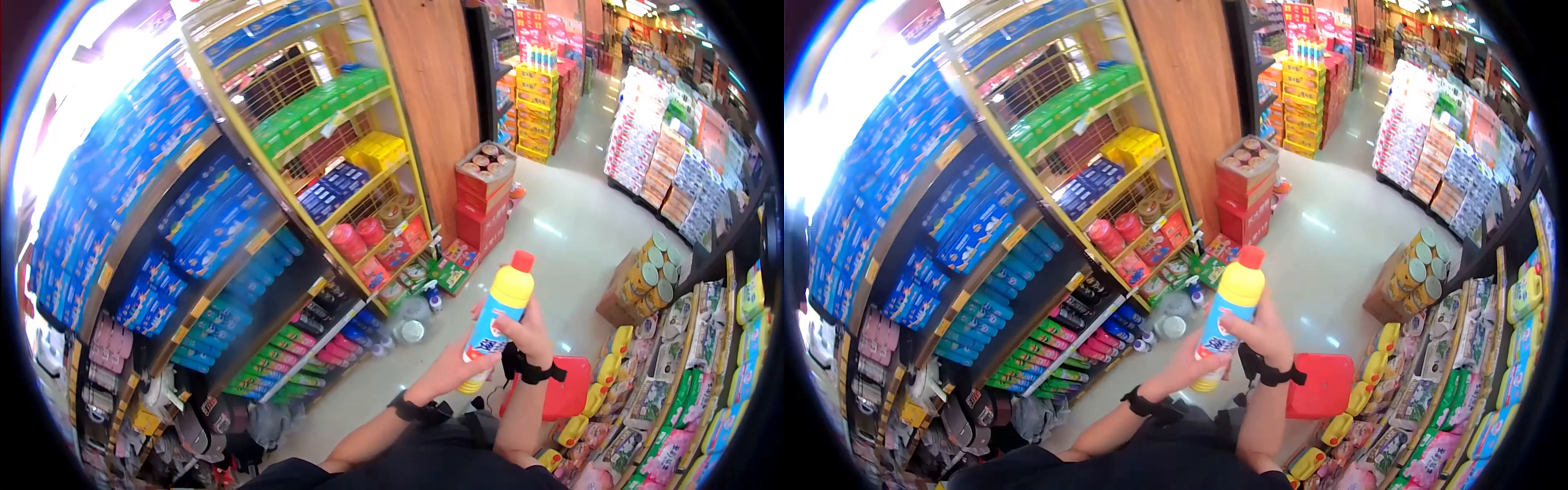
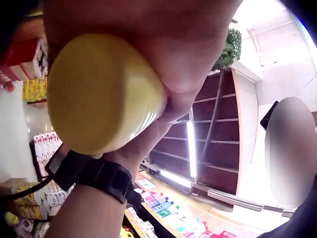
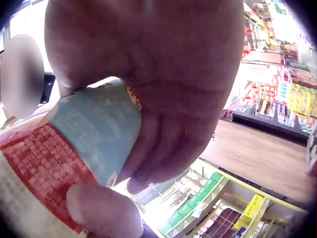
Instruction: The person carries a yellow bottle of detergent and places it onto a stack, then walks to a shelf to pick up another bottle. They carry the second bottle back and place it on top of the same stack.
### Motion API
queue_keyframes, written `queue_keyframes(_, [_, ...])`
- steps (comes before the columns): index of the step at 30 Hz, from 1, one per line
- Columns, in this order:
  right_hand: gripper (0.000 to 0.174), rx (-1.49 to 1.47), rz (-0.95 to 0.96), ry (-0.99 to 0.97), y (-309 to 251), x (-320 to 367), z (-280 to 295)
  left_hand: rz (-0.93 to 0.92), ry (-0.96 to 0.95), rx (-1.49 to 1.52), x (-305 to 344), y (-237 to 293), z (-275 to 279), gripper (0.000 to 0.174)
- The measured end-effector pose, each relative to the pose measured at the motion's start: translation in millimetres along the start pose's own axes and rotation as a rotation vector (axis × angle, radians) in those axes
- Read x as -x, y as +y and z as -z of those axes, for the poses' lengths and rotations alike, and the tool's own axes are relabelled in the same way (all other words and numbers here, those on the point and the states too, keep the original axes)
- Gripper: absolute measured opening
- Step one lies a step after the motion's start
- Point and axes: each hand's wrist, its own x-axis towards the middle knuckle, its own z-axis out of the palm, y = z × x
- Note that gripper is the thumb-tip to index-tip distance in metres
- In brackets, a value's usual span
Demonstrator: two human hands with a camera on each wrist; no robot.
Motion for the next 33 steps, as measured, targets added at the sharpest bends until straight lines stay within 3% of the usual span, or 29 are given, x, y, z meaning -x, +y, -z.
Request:
queue_keyframes(7, [0.087,0.066,-0.023,0.091,17.4,-64.7,53.2,0.125,0.005,0.136,-76.3,14.8,22.4,0.034])
queue_keyframes(14, [0.084,0.083,-0.011,0.224,13.9,-130.0,107.5,0.218,-0.120,0.162,-178.1,0.2,59.1,0.034])
queue_keyframes(21, [0.085,0.195,0.069,0.364,13.3,-211.6,154.0,0.106,-0.262,0.032,-288.0,55.9,103.2,0.035])
queue_keyframes(27, [0.083,0.177,0.046,0.430,17.4,-269.0,172.0,0.257,-0.395,0.062,-357.5,67.8,151.6,0.046])
queue_keyframes(33, [0.074,0.482,-0.018,0.476,-3.1,-319.0,192.0,0.285,-0.389,0.012,-401.0,77.9,180.0,0.048])
